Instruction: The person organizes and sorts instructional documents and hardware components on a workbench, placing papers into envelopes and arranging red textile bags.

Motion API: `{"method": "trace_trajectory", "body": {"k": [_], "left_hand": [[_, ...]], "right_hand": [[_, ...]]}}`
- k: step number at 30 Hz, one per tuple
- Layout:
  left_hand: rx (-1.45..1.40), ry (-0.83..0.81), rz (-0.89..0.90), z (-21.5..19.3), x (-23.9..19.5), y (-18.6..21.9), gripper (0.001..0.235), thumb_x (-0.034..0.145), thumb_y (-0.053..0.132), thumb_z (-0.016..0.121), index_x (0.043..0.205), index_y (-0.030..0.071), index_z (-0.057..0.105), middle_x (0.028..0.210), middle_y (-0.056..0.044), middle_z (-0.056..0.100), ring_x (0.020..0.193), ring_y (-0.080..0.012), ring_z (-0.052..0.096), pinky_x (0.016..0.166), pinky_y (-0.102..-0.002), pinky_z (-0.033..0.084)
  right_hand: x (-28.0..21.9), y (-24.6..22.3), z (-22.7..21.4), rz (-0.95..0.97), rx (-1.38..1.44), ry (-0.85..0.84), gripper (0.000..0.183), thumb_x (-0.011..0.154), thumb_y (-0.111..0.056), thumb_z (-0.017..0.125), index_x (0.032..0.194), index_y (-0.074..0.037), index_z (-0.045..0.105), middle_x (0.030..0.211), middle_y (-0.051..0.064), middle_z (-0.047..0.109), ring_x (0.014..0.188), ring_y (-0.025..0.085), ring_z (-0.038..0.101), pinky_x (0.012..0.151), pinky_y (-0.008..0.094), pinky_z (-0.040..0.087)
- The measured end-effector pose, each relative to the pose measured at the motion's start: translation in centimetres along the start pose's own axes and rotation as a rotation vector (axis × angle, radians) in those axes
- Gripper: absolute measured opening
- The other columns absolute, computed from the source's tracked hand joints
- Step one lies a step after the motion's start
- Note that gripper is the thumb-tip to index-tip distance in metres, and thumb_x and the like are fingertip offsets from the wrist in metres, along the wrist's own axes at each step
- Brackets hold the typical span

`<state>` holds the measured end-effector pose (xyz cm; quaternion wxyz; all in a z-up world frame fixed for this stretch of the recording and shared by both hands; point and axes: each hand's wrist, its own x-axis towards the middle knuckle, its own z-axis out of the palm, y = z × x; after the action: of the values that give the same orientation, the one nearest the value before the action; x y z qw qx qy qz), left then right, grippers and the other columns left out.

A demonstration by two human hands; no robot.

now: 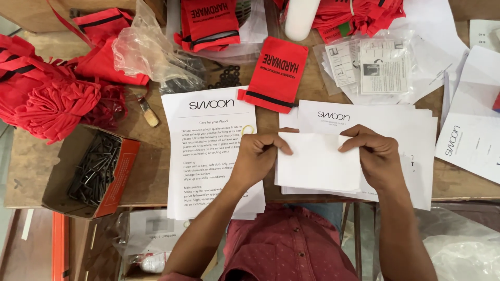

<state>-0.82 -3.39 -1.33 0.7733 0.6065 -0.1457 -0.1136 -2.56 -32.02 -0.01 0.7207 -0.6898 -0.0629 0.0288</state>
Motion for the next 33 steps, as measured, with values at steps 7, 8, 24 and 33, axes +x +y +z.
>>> {"method": "trace_trajectory", "body": {"k": [7, 8, 24, 33], "left_hand": [[-0.312, 0.157, -0.426, 1.7, -0.6, 2.2, 0.027, 0.102, 0.017, 0.054, 0.128, 0.016, 0.061, 0.09, 0.004, 0.068, 0.083, -0.0064, 0.063, 0.072, -0.024, 0.054], [-0.178, 0.108, -0.438, 1.6, -1.1, 1.1, 0.027, 0.103, 0.017, 0.06, 0.131, 0.015, 0.058, 0.085, 0.004, 0.064, 0.077, -0.0069, 0.059, 0.064, -0.026, 0.051], [0.884, 0.052, 0.096, 5.2, -2.9, 2.3, 0.028, 0.082, -0.005, 0.064, 0.11, 0.001, 0.061, 0.095, -0.018, 0.072, 0.078, -0.037, 0.071, 0.064, -0.047, 0.055], [0.711, 0.115, 0.176, 5.0, -4.2, 2.5, 0.032, 0.096, 0.007, 0.07, 0.126, 0.002, 0.061, 0.096, -0.018, 0.072, 0.081, -0.0363, 0.071, 0.067, -0.044, 0.057]], "right_hand": [[-0.2, 0.7, -1.3, -0.026, -0.302, 0.083, 0.05, 0.074, 0.028, 0.038, 0.091, 0.001, 0.076, 0.114, 0.011, 0.072, 0.088, 0.012, 0.059, 0.073, 0.021, 0.043], [-0.2, 0.8, -1.6, -0.023, -0.349, 0.101, 0.05, 0.074, 0.028, 0.038, 0.092, 0.001, 0.076, 0.115, 0.01, 0.072, 0.084, 0.011, 0.056, 0.07, 0.02, 0.04], [0.5, -4.1, 5.9, -0.161, -0.462, -0.123, 0.024, 0.083, 0.003, 0.078, 0.106, -0.001, 0.075, 0.101, 0.008, 0.073, 0.094, 0.014, 0.067, 0.078, 0.025, 0.054], [0.5, -1.5, 4.4, 0.068, -0.114, 0.1, 0.01, 0.092, 0.005, 0.075, 0.102, 0.003, 0.074, 0.094, 0.004, 0.071, 0.087, 0.009, 0.061, 0.077, 0.023, 0.05]]}}
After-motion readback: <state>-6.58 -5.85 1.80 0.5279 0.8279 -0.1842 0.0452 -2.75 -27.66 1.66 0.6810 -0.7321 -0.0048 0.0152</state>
